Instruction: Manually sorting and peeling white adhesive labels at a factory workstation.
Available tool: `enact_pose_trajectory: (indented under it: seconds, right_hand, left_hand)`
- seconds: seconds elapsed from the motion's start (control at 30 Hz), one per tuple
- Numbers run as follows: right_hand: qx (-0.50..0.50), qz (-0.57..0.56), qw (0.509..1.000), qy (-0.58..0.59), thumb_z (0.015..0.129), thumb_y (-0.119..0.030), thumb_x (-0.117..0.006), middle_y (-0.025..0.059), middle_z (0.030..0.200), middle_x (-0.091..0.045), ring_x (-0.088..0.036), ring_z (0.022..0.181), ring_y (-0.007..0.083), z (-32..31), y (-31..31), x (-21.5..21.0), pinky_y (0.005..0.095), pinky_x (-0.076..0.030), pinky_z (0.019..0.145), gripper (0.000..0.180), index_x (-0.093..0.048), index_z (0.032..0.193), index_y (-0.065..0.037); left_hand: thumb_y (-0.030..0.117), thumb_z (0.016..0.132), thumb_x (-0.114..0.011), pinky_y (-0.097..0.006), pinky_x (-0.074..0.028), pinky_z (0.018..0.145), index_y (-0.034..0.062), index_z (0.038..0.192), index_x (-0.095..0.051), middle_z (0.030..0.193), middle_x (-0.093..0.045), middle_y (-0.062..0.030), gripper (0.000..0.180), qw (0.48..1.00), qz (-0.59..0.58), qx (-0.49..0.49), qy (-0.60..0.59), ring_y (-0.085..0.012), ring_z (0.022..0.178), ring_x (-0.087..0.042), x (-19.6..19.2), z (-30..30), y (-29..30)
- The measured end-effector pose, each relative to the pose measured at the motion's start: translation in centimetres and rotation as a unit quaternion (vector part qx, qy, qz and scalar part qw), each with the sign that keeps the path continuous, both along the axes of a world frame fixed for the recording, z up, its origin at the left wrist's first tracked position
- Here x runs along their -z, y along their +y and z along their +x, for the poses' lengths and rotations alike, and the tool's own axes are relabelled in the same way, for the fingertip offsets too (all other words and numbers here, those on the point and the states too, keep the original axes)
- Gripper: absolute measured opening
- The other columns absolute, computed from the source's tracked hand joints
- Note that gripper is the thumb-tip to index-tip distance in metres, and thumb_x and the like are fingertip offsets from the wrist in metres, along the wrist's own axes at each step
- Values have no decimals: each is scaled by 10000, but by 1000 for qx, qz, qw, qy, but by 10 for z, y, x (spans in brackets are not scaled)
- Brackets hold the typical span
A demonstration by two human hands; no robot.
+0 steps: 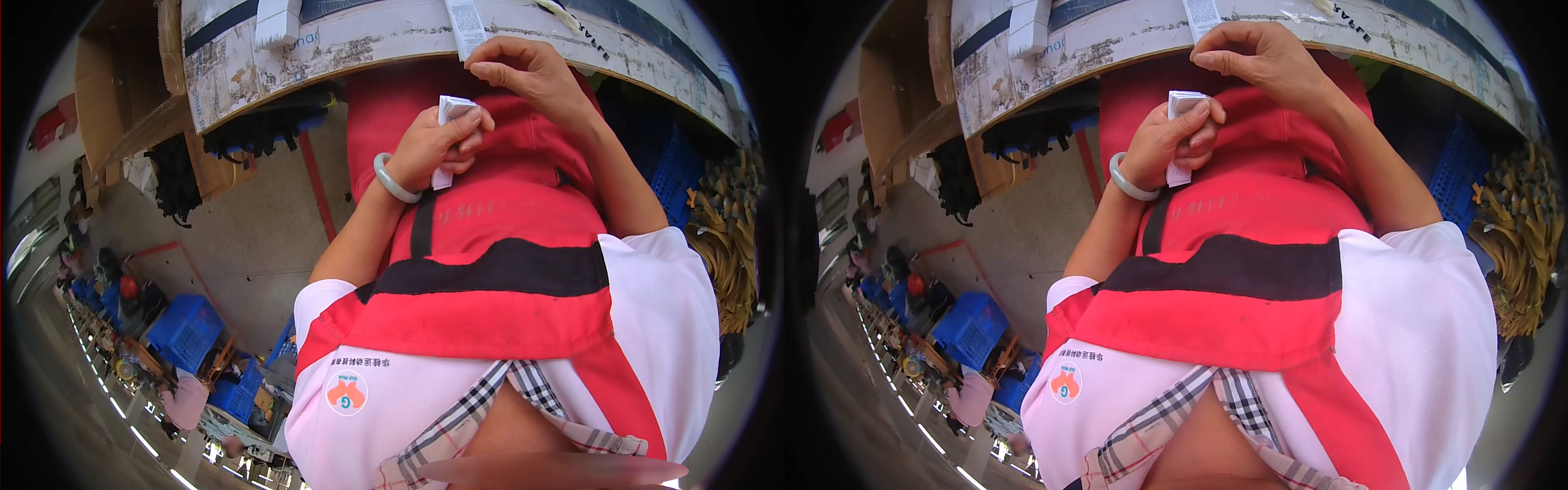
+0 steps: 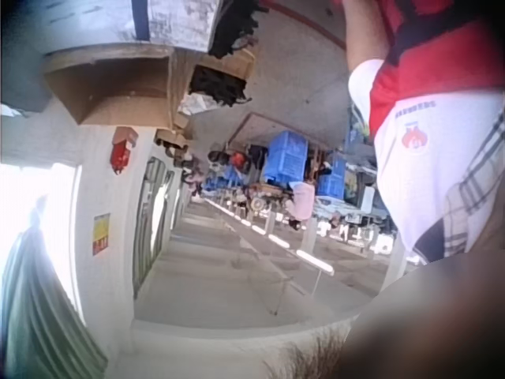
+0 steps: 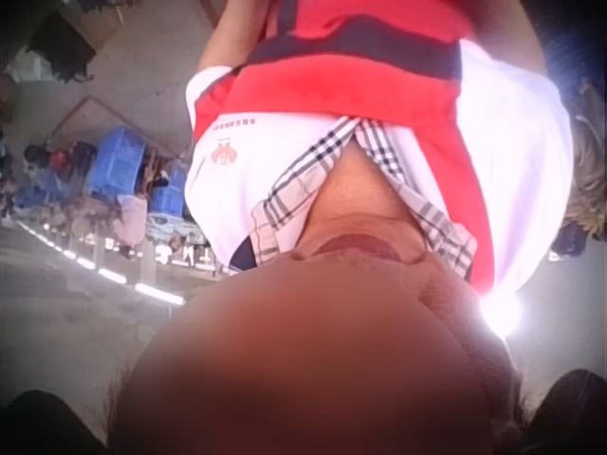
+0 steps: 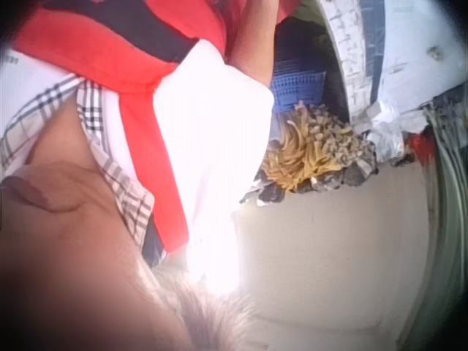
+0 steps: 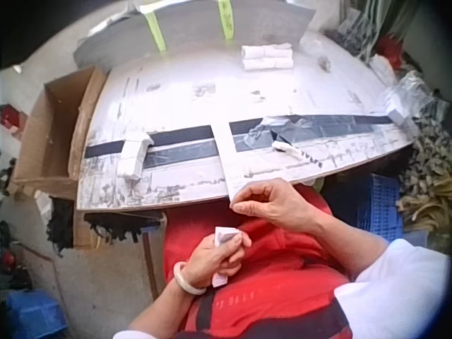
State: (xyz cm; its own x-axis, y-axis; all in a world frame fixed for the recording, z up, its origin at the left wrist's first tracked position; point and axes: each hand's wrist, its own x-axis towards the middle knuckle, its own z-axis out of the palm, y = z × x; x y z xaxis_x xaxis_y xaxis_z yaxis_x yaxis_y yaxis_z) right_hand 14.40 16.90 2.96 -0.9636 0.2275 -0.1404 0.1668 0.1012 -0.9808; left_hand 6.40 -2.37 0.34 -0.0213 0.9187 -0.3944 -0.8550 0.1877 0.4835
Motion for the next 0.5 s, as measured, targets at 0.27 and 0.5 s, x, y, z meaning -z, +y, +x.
enact_pose_trajectory:
  seconds: [0.27, 0.5]
  right_hand:
    - [203, 529, 820, 82, 866, -218, -696, 49, 921, -665, -608, 880, 216, -3, 87, 14, 300, -475, 767, 225, -705, 1049, -88]
    - [219, 527, 820, 40, 832, -206, -720, 53, 985, -673, -597, 953, 230, 18, 119, 48, 329, -466, 848, 171, -747, 950, -85]
  left_hand:
    - [213, 1004, -517, -190, -246, 423, 13, 983, -581, 631, -401, 31, 211, 999, -14, -15, 33, -29, 483, -285, 4, -4, -4]
    - [208, 1000, -528, -191, -253, 418, 23, 970, -598, 637, -421, 32, 200, 997, -40, -42, 43, -24, 469, -287, 5, -7, 5]
